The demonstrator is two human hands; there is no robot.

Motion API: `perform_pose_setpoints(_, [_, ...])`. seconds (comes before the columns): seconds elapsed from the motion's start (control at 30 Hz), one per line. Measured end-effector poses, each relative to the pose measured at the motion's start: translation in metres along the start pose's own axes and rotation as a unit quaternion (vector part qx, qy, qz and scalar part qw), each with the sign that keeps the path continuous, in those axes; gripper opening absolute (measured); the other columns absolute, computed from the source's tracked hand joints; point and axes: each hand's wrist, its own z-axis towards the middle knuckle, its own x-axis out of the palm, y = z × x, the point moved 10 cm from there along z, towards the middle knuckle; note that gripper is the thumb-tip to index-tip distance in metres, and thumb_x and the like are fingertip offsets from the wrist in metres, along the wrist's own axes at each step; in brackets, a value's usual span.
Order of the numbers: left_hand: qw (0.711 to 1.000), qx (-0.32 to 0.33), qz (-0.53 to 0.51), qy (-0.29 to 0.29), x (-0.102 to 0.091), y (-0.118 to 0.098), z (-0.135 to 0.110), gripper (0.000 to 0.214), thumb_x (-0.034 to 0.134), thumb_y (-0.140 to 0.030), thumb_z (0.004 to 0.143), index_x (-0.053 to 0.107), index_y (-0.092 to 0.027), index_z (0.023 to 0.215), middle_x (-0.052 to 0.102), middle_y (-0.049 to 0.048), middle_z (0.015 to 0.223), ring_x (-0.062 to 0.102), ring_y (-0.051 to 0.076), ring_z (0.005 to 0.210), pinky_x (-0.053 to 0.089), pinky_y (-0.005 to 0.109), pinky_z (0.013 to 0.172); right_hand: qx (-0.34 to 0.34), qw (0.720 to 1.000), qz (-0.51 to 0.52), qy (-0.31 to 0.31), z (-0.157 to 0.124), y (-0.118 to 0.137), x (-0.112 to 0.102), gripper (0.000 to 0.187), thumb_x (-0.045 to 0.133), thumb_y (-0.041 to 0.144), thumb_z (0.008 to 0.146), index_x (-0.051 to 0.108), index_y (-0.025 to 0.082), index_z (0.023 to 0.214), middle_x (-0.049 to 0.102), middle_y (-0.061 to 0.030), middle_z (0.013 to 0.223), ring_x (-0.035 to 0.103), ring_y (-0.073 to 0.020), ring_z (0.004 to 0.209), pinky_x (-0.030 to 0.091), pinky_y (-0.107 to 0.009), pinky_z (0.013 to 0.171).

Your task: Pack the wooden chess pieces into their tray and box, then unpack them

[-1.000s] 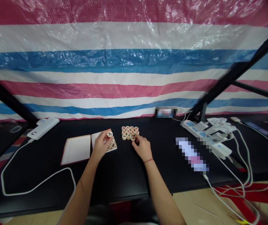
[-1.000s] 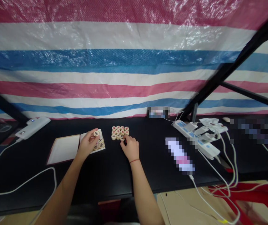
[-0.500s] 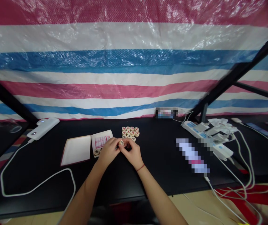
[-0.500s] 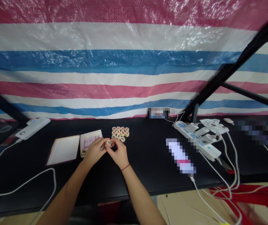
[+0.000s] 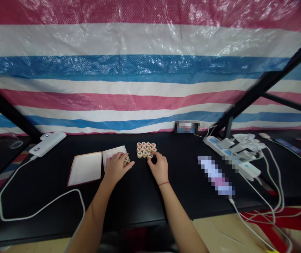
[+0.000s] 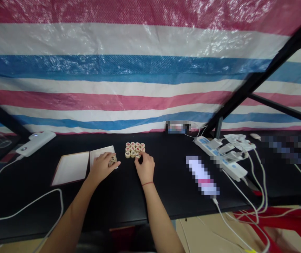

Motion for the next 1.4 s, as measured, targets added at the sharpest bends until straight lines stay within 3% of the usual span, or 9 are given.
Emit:
perform_pose_setpoints(0.4, [0.998, 0.035, -0.051, 0.025, 0.006, -0.004, 0.001, 0.048, 0.064, -0.042, 0.083, 0.058, -0.021, 0.125, 0.064, 0.0101, 0.117, 0.059, 0.028, 0.111, 0.044, 0.038, 0.095, -0.004, 0.999, -0.034, 0.004, 0.001, 0.003, 0.003, 0.018, 0.052, 0.028, 0.084, 0.061, 0.018, 0.096, 0.066, -0.0079, 0.092, 0.055, -0.0235, 0.085, 0.039, -0.033, 0.075])
perform_pose_setpoints(0.57, [0.999, 0.032, -0.011, 0.023, 0.0, -0.003, 0.0, 0.054, 0.065, -0.047, 0.082, 0.055, -0.022, 0.129, 0.064, 0.0105, 0.123, 0.056, 0.03, 0.115, 0.038, 0.042, 0.097, -0.064, 0.997, 0.018, -0.044, -0.005, 0.035, -0.016, 0.018, 0.048, 0.028, 0.089, 0.061, 0.018, 0.095, 0.065, -0.01, 0.098, 0.055, -0.0234, 0.092, 0.041, -0.035, 0.081])
perform_pose_setpoints(0.73, [0.999, 0.001, 0.047, -0.008, -0.012, 0.003, 0.0, 0.034, 0.041, -0.037, 0.096, 0.063, -0.022, 0.117, 0.068, 0.0094, 0.113, 0.058, 0.028, 0.107, 0.036, 0.042, 0.09, -0.185, 0.974, 0.058, 0.114, -0.025, 0.089, 0.018, 0.029, 0.055, 0.032, 0.087, 0.058, 0.017, 0.112, 0.064, -0.0054, 0.089, 0.058, -0.0205, 0.086, 0.042, -0.033, 0.08])
perform_pose_setpoints(0.83, [0.995, -0.017, 0.094, 0.007, -0.008, 0.006, -0.001, 0.037, 0.034, -0.032, 0.098, 0.068, -0.02, 0.106, 0.068, 0.0108, 0.109, 0.057, 0.031, 0.105, 0.035, 0.043, 0.086, -0.202, 0.962, 0.026, 0.182, -0.034, 0.1, 0.042, 0.046, 0.064, 0.04, 0.082, 0.054, 0.016, 0.121, 0.065, -0.0066, 0.094, 0.059, -0.0219, 0.086, 0.044, -0.033, 0.076])
perform_pose_setpoints(0.93, [0.994, -0.015, 0.108, 0.021, -0.003, 0.005, -0.002, 0.035, 0.035, -0.03, 0.097, 0.069, -0.02, 0.101, 0.067, 0.0108, 0.112, 0.055, 0.031, 0.105, 0.034, 0.044, 0.083, -0.211, 0.956, -0.007, 0.203, -0.038, 0.1, 0.055, 0.046, 0.063, 0.043, 0.085, 0.054, 0.016, 0.121, 0.066, -0.0087, 0.098, 0.06, -0.0234, 0.086, 0.044, -0.034, 0.075])
perform_pose_setpoints(1.1, [0.996, -0.039, 0.078, 0.001, -0.006, 0.007, -0.001, 0.028, 0.042, -0.032, 0.095, 0.067, -0.018, 0.095, 0.071, 0.009, 0.099, 0.058, 0.029, 0.1, 0.034, 0.043, 0.083, -0.218, 0.955, -0.009, 0.201, -0.039, 0.098, 0.058, 0.041, 0.058, 0.042, 0.09, 0.053, 0.016, 0.122, 0.067, -0.0099, 0.098, 0.06, -0.0245, 0.085, 0.046, -0.036, 0.075])
perform_pose_setpoints(1.2, [0.998, -0.043, 0.042, -0.035, -0.016, 0.008, 0.0, 0.025, 0.046, -0.034, 0.093, 0.066, -0.02, 0.089, 0.072, 0.0058, 0.086, 0.062, 0.026, 0.092, 0.034, 0.042, 0.084, -0.218, 0.958, 0.043, 0.182, -0.037, 0.1, 0.05, 0.036, 0.06, 0.038, 0.089, 0.054, 0.017, 0.118, 0.066, -0.0095, 0.099, 0.061, -0.024, 0.087, 0.048, -0.037, 0.077])
perform_pose_setpoints(1.3, [0.995, 0.002, -0.016, -0.101, -0.031, 0.001, 0.0, 0.023, 0.049, -0.035, 0.093, 0.066, -0.021, 0.089, 0.072, 0.0045, 0.086, 0.063, 0.023, 0.088, 0.035, 0.039, 0.085, -0.196, 0.966, 0.123, 0.119, -0.031, 0.097, 0.033, 0.034, 0.061, 0.034, 0.086, 0.055, 0.018, 0.115, 0.064, -0.0088, 0.098, 0.06, -0.0222, 0.089, 0.051, -0.036, 0.08])
perform_pose_setpoints(1.4, [0.985, 0.087, -0.103, -0.103, -0.032, -0.015, -0.001, 0.02, 0.05, -0.035, 0.092, 0.065, -0.021, 0.089, 0.072, 0.0033, 0.088, 0.064, 0.019, 0.084, 0.04, 0.035, 0.083, -0.18, 0.966, 0.176, 0.062, -0.028, 0.091, 0.018, 0.029, 0.059, 0.032, 0.087, 0.056, 0.02, 0.113, 0.065, -0.0077, 0.098, 0.061, -0.0192, 0.084, 0.053, -0.033, 0.076])
